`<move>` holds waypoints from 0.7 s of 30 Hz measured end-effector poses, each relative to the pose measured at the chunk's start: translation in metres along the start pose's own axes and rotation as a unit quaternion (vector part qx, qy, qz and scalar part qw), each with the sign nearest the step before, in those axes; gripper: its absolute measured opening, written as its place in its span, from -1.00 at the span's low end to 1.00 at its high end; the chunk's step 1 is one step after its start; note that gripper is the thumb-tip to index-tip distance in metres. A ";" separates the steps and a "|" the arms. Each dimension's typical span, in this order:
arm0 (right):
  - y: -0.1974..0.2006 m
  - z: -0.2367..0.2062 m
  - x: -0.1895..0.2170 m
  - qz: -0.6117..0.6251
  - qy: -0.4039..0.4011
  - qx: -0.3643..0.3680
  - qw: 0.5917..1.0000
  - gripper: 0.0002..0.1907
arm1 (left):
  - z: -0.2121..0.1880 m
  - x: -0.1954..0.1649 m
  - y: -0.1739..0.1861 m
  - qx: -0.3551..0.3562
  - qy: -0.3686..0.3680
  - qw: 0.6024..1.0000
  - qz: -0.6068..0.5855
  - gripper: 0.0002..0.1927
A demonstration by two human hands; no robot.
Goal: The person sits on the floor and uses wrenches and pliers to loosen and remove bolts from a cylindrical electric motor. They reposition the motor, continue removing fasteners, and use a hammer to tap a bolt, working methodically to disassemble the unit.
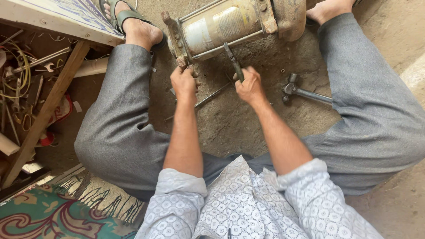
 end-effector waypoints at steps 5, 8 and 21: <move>0.020 0.010 0.001 0.000 0.077 -0.023 0.997 -0.69 | 0.001 -0.008 -0.003 0.068 0.062 0.994 -0.064 -0.82; 0.019 -0.002 0.007 0.018 0.059 -0.012 0.998 -0.56 | -0.002 0.005 -0.007 -0.005 -0.021 0.997 -0.067 -0.72; 0.016 -0.001 0.014 -0.019 0.035 -0.027 0.999 -0.82 | -0.001 -0.006 0.001 -0.013 -0.055 0.998 0.040 -0.93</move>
Point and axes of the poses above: each hand's wrist, its own z-axis towards the middle knuckle, its own y-axis out of the back of the hand, x = y × z, the point moved 10 cm from there along z, towards the middle knuckle, and after that the axes turned 14 degrees about x, right-handed, at the moved point
